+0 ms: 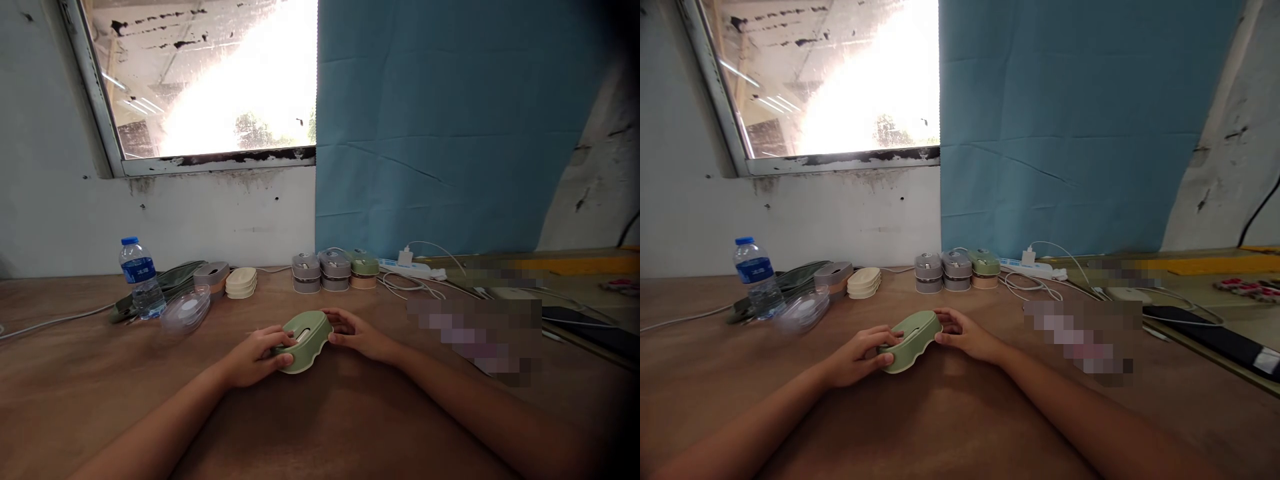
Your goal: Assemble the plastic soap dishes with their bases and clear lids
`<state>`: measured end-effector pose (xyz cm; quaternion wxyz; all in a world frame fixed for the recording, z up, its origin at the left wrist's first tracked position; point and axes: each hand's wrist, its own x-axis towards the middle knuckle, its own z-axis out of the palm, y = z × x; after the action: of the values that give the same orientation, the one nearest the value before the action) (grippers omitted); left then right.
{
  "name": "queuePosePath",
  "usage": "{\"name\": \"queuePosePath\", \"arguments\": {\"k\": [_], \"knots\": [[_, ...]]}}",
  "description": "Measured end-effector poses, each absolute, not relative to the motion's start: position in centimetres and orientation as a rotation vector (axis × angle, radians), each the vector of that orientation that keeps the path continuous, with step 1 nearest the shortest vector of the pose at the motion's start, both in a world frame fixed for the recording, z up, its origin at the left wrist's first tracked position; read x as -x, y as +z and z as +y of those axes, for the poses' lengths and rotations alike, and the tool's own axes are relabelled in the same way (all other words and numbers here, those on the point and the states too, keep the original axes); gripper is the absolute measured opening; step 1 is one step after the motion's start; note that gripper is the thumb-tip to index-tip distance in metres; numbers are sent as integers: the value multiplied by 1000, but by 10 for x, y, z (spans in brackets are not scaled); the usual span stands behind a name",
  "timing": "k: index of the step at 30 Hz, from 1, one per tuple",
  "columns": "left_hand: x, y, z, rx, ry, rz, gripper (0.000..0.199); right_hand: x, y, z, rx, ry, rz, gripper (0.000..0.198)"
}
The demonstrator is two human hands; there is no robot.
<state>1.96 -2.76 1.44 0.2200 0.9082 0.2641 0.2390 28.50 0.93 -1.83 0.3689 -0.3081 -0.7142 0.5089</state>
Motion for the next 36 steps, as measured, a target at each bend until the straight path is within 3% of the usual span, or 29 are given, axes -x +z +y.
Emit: {"name": "queuePosePath", "arguments": {"k": [13,19,28,36], "knots": [[-20,18,-31,-2531,725,788,32,-287,-19,7,780,1357,-1880,69],[-17,19,-28,-2462,823,850,34,-287,-21,6,806,1334,-1886,64],[-12,16,-23,-2739,707,1168,27,-286,-16,3,861,1318,-1902,61],[10,20,-4,-2760,559,1869,24,-288,-17,4,867,1329,-1915,60]]}}
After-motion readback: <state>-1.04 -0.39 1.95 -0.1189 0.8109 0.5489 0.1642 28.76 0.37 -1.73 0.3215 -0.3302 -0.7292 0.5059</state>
